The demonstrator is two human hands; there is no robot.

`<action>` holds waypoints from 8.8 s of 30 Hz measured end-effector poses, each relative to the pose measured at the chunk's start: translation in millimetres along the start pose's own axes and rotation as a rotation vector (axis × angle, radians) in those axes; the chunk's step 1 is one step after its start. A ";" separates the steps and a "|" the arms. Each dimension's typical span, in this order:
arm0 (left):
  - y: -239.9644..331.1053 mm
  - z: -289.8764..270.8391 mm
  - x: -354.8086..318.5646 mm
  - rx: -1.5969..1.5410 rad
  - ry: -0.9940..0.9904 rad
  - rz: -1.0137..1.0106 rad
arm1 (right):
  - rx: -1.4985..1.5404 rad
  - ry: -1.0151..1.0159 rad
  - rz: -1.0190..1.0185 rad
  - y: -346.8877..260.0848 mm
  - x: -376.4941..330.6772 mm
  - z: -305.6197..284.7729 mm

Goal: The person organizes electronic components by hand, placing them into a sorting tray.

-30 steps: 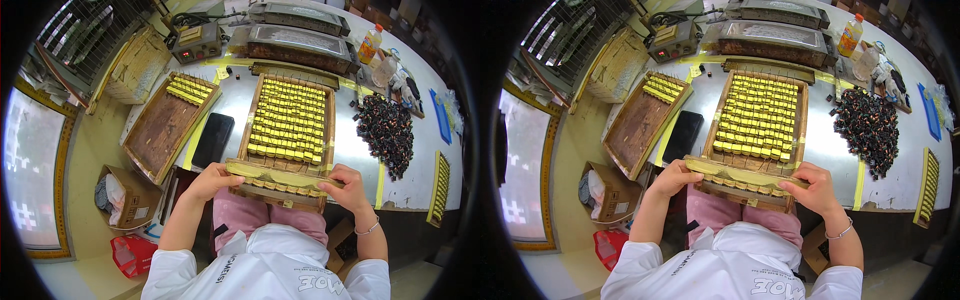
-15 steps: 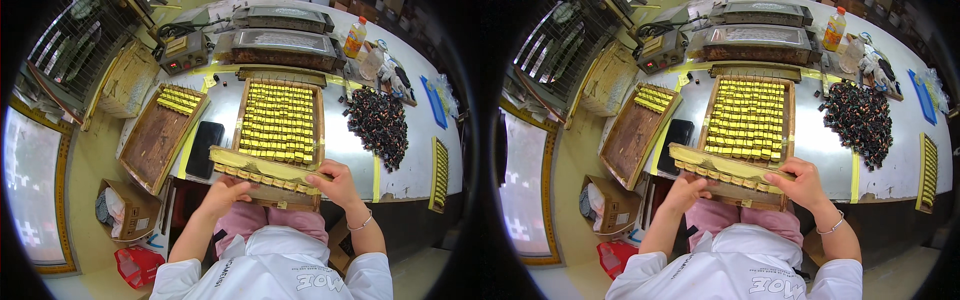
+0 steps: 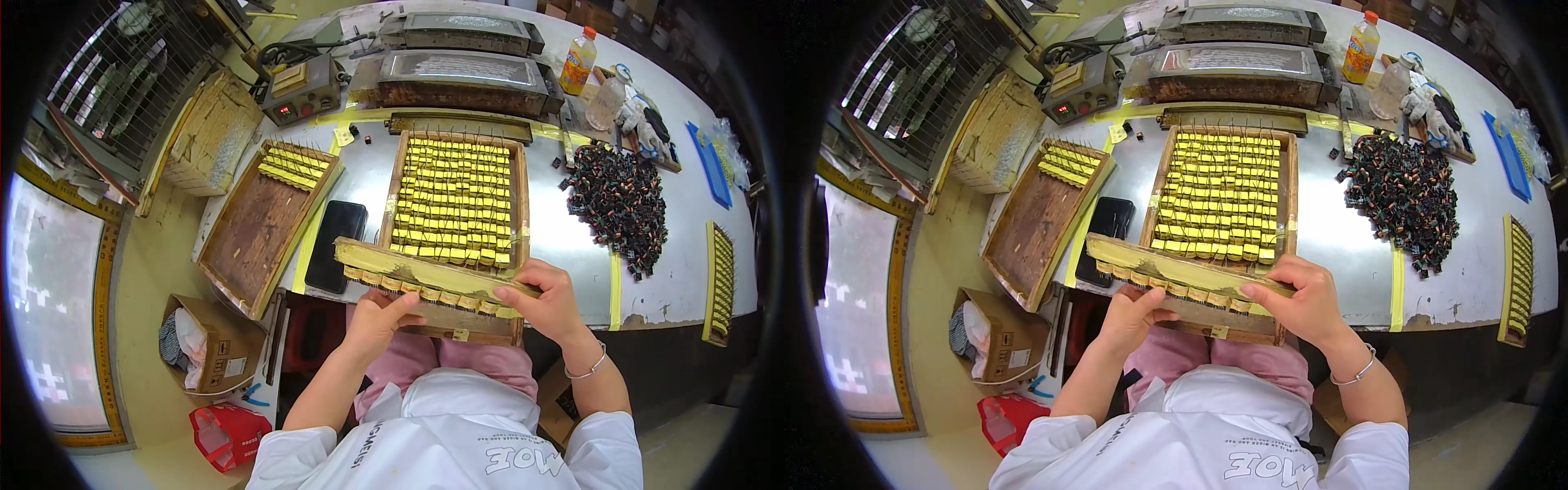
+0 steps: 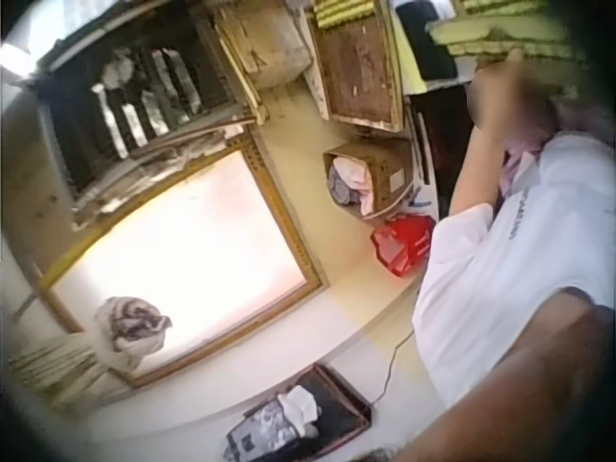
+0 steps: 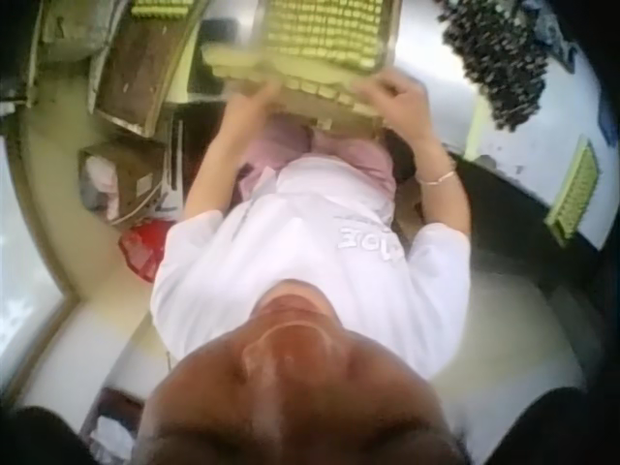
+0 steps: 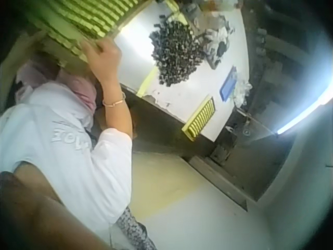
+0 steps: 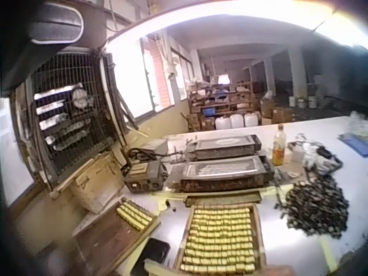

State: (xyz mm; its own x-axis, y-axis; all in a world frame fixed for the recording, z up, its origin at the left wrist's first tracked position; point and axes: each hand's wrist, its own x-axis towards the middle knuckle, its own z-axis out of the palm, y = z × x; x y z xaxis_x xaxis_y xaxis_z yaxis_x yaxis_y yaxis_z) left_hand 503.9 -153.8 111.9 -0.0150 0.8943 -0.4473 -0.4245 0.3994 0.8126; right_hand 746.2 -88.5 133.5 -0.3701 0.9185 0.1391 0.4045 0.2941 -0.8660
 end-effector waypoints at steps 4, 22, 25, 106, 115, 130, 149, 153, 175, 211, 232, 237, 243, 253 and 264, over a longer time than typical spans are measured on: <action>-7.5 23.1 0.2 0.136 -0.237 -0.158 | 0.026 0.019 0.001 -4.0 0.9 7.1; -8.5 38.5 11.0 0.063 -0.247 -0.184 | -0.025 0.059 -0.139 -3.4 2.4 1.2; -6.5 21.3 18.3 0.161 -0.072 -0.056 | -0.018 0.053 -0.140 -0.1 3.6 -1.5; 38.1 -65.9 208.0 0.843 -0.449 1.023 | -0.979 -0.130 -0.143 25.5 478.2 32.2; 36.2 -68.1 216.7 0.881 -0.482 1.006 | -1.117 0.023 -0.253 70.3 523.7 14.8; 37.9 -65.9 232.9 0.883 -0.495 0.968 | -1.159 0.067 -0.266 114.7 558.7 15.8; 34.4 -68.6 238.7 0.892 -0.522 0.940 | -1.174 0.023 -0.237 128.2 567.7 18.6; 34.7 -69.2 236.4 0.904 -0.531 0.931 | -1.172 0.034 -0.243 126.6 564.8 19.3; 39.3 -69.1 231.8 0.884 -0.541 0.924 | -1.184 0.035 -0.232 111.4 562.0 17.6; 129.7 31.2 155.3 -0.387 -0.367 -0.181 | -1.180 -0.160 -0.930 -47.6 232.6 -72.3; 209.1 76.3 374.1 0.493 -0.491 0.133 | 0.055 -0.115 0.374 130.9 338.4 -220.7; 249.0 93.6 468.4 1.336 -0.182 0.580 | -0.278 0.065 0.148 163.5 401.3 -229.2; 272.6 121.6 558.8 1.524 0.188 0.969 | -0.868 0.360 -0.111 194.6 469.4 -231.9; 251.3 128.1 615.6 1.671 0.329 1.063 | -0.952 0.334 -0.003 226.0 507.3 -223.8; 242.2 130.0 622.4 1.692 0.343 0.891 | -0.990 0.287 0.070 242.7 516.0 -223.2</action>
State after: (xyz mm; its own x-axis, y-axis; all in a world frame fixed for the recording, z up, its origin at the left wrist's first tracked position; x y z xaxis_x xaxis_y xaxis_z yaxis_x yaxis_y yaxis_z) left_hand 509.4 525.8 78.9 0.0635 0.9310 0.3594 0.9739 -0.1364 0.1813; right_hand 840.1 515.8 102.3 -0.1580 0.9322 0.3256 0.9726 0.2038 -0.1117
